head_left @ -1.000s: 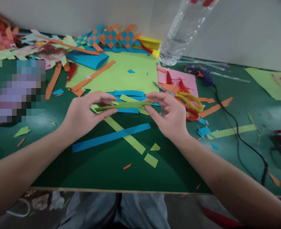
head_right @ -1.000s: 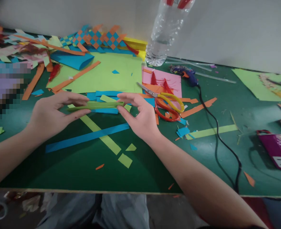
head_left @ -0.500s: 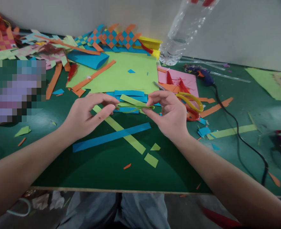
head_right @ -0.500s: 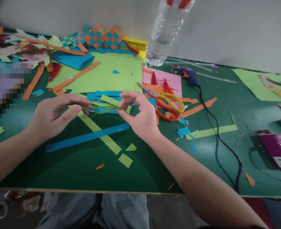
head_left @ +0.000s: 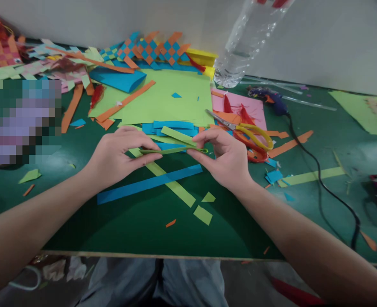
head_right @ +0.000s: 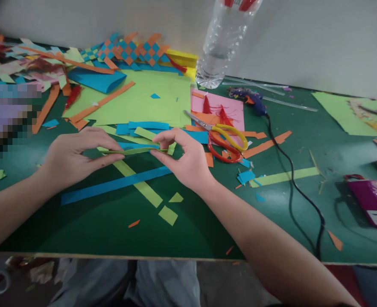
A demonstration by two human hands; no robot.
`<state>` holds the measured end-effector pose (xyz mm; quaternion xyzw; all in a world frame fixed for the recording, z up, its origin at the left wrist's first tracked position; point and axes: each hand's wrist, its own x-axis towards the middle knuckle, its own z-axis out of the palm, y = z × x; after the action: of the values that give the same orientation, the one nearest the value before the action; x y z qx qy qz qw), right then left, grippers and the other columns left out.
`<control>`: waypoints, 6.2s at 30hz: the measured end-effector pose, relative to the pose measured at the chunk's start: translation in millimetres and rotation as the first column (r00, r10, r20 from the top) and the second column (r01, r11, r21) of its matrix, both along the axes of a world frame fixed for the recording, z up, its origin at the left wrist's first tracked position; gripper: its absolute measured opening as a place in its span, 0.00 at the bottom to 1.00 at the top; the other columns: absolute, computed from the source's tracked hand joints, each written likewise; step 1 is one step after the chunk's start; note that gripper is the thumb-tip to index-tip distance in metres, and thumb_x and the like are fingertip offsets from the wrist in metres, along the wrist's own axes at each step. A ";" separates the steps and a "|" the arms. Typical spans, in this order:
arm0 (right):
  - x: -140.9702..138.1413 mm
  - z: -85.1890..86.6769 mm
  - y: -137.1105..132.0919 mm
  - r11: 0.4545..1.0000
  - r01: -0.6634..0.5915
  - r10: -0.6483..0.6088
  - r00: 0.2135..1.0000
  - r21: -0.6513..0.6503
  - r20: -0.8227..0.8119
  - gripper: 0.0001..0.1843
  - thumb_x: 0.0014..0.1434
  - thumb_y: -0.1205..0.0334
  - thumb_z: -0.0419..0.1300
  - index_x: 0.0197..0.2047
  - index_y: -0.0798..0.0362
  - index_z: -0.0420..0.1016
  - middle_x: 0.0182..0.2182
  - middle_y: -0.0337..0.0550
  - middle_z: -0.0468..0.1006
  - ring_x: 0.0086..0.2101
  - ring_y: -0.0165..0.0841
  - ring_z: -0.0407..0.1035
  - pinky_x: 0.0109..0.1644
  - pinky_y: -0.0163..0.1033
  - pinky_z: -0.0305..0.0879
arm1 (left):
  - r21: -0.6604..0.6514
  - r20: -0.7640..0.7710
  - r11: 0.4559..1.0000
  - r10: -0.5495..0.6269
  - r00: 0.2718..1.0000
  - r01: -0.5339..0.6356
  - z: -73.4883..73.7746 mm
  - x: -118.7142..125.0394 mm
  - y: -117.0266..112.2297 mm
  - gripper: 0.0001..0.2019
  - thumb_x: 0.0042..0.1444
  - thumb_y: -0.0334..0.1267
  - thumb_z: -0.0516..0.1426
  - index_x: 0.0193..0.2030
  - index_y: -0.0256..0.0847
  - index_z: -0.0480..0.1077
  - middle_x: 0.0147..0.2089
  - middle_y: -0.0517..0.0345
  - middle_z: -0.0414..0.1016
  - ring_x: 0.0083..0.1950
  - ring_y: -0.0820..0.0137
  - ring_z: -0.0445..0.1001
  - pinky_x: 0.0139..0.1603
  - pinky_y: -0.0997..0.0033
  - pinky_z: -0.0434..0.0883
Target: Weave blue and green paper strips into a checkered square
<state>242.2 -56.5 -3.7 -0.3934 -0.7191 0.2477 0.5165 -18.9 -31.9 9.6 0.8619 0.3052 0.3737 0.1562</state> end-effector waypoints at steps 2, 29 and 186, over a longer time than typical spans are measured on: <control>0.3 1.3 -0.8 1.000 -0.002 0.000 0.999 0.027 0.045 0.08 0.60 0.67 0.69 0.43 0.47 0.79 0.31 0.35 0.77 0.35 0.31 0.73 0.45 0.41 0.73 | -0.002 -0.006 1.000 0.014 1.000 -0.014 -0.5 -0.4 0.2 0.04 0.65 0.39 0.64 0.38 0.47 0.78 0.35 0.61 0.84 0.38 0.65 0.81 0.50 0.61 0.74; -1.4 3.8 -2.4 0.967 0.157 -0.157 0.987 -0.200 0.020 0.05 0.57 0.60 0.72 0.36 0.50 0.85 0.32 0.39 0.86 0.34 0.34 0.80 0.38 0.40 0.76 | -0.340 -0.001 0.927 0.169 0.986 -0.159 12.7 6.7 -7.7 0.08 0.63 0.43 0.62 0.38 0.48 0.84 0.35 0.63 0.87 0.36 0.66 0.85 0.44 0.69 0.82; 4.1 2.0 -1.0 0.955 0.057 -0.224 0.781 0.290 0.584 0.19 0.67 0.53 0.62 0.25 0.49 0.73 0.23 0.37 0.77 0.31 0.35 0.68 0.52 0.52 0.59 | 0.136 -0.467 0.991 0.062 0.882 0.002 -8.8 -2.9 7.7 0.20 0.76 0.48 0.46 0.52 0.46 0.79 0.51 0.51 0.82 0.52 0.57 0.79 0.54 0.53 0.68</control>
<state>246.3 -57.5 -1.8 -0.4349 -0.8412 -0.0272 0.3203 -21.8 -24.2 0.8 0.9303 0.3219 0.1753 0.0142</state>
